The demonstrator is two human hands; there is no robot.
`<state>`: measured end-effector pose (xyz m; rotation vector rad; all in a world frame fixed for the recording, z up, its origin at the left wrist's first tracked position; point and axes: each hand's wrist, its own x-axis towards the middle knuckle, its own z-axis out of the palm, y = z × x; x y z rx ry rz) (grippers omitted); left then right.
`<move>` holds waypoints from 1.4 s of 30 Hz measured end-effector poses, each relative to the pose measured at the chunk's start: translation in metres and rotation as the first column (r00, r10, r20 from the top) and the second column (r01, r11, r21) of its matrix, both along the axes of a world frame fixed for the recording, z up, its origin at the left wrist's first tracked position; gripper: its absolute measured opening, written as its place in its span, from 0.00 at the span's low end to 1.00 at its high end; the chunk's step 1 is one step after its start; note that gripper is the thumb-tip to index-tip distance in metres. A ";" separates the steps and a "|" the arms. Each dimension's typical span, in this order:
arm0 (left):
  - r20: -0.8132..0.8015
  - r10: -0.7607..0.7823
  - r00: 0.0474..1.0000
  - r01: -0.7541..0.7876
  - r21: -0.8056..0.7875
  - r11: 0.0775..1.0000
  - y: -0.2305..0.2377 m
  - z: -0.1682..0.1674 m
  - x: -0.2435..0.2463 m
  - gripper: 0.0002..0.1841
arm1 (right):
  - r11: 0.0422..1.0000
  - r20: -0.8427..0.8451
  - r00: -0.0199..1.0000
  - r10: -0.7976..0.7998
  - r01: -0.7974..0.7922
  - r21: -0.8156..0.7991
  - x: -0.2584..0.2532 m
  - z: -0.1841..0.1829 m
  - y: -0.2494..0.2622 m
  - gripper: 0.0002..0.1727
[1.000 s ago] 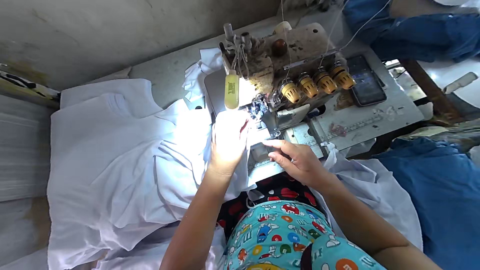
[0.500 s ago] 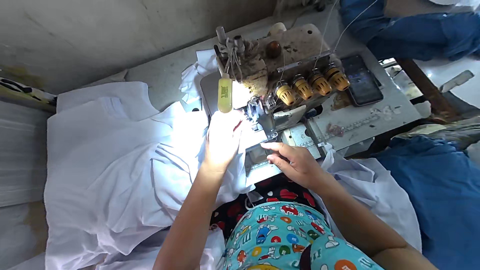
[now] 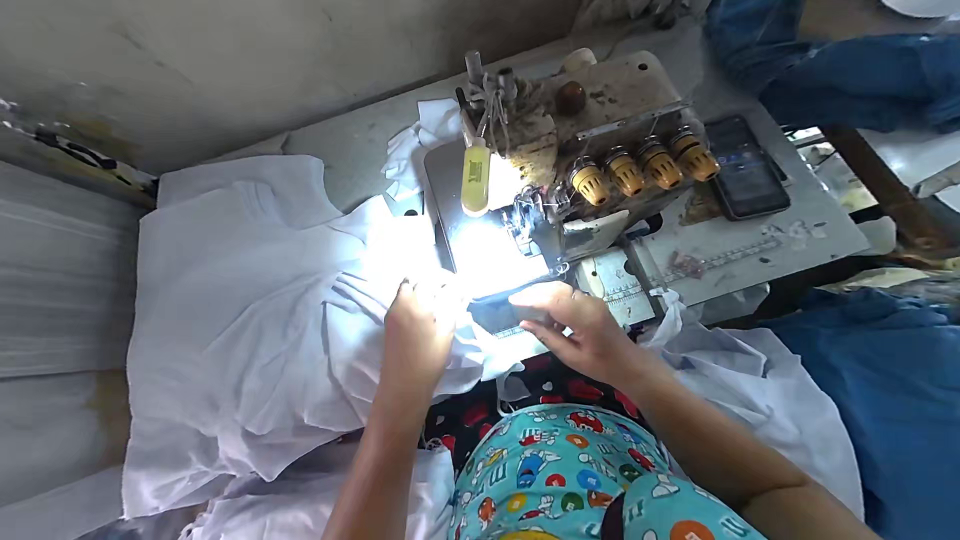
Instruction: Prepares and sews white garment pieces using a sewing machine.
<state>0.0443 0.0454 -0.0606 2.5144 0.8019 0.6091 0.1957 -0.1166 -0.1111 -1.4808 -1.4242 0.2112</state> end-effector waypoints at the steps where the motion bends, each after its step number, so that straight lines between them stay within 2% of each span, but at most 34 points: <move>1: -0.006 -0.017 1.000 0.017 -0.020 1.000 -0.009 0.002 -0.005 0.09 | 1.000 0.061 0.998 0.015 -0.016 0.009 -0.002 0.000 0.003 0.16; 4: 0.021 -0.167 0.986 0.169 -0.113 0.979 -0.034 0.000 -0.002 0.12 | 0.999 0.190 0.981 0.040 -0.046 0.028 0.001 -0.001 0.008 0.15; 8: 0.100 -0.291 0.951 0.300 -0.085 0.950 -0.035 -0.012 0.026 0.11 | 0.997 0.070 0.995 -0.067 0.069 -0.029 0.036 -0.001 0.001 0.07; 11: 0.050 -0.302 0.952 0.306 -0.126 0.944 -0.033 -0.001 0.045 0.13 | 0.982 0.107 0.976 -0.189 0.189 0.007 0.053 0.008 -0.005 0.05; 13: -0.028 -0.305 0.952 0.289 -0.243 0.926 -0.033 0.017 0.047 0.17 | 0.981 0.165 0.967 -0.192 0.184 0.067 0.051 0.014 -0.008 0.05; 15: -0.055 -0.346 0.937 0.286 -0.449 0.846 -0.030 0.035 0.043 0.18 | 0.984 0.203 0.969 -0.143 0.117 0.133 0.040 0.021 -0.011 0.06; 18: 0.090 -0.323 0.942 0.292 -0.691 0.661 -0.020 0.040 0.035 0.07 | 0.978 0.076 0.996 -0.047 0.030 0.208 0.020 0.021 -0.007 0.04; 19: 0.174 -0.289 0.941 0.327 -0.681 0.656 -0.015 0.032 0.029 0.04 | 0.978 -0.017 1.000 -0.021 0.024 0.208 0.015 0.018 -0.004 0.06; 20: 0.221 -0.250 0.943 0.333 -0.667 0.667 -0.011 0.028 0.025 0.02 | 0.983 -0.129 0.992 0.002 0.022 0.181 0.010 0.015 -0.002 0.13; 22: 0.262 -0.178 0.949 0.309 -0.646 0.698 -0.007 0.026 0.016 0.02 | 0.996 -0.363 0.932 0.023 0.008 0.084 0.001 0.010 0.003 0.30; 23: 0.271 -0.158 0.949 0.300 -0.637 0.710 -0.006 0.026 0.012 0.02 | 0.999 -0.445 0.895 0.023 -0.010 0.030 -0.003 0.011 0.004 0.36; 24: 0.276 -0.151 0.949 0.297 -0.633 0.715 -0.006 0.026 0.009 0.01 | 1.000 -0.500 0.866 0.017 -0.024 -0.006 -0.007 0.012 0.006 0.37; 25: 0.279 -0.152 0.948 0.300 -0.630 0.717 -0.006 0.026 0.007 0.01 | 0.999 -0.545 0.838 0.013 -0.031 -0.024 -0.009 0.015 0.008 0.34; 28: 0.302 -0.173 0.937 0.331 -0.621 0.710 -0.007 0.022 0.003 0.03 | 0.999 -0.638 0.770 0.009 -0.030 -0.022 -0.012 0.027 0.012 0.07; 29: 0.314 -0.172 0.934 0.339 -0.619 0.708 -0.008 0.021 0.004 0.03 | 1.000 -0.646 0.764 0.011 -0.027 -0.015 -0.012 0.030 0.014 0.01; 34: 0.384 -0.078 0.920 0.295 -0.548 0.783 -0.017 0.015 0.008 0.02 | 1.000 -0.619 0.786 0.005 -0.001 0.008 -0.012 0.028 0.012 0.02; 37: 0.411 -0.022 0.911 0.286 -0.594 0.752 -0.020 0.014 0.011 0.01 | 1.000 -0.593 0.805 -0.009 0.023 0.016 -0.012 0.027 0.012 0.02; 39: 0.410 0.002 0.912 0.281 -0.627 0.727 -0.017 0.013 0.011 0.02 | 0.997 -0.560 0.826 -0.061 0.081 0.011 -0.012 0.026 0.012 0.03; 42: 0.378 -0.011 0.926 0.238 -0.560 0.793 -0.011 0.020 0.007 0.02 | 0.972 -0.485 0.861 -0.151 0.218 0.083 -0.018 0.021 0.010 0.04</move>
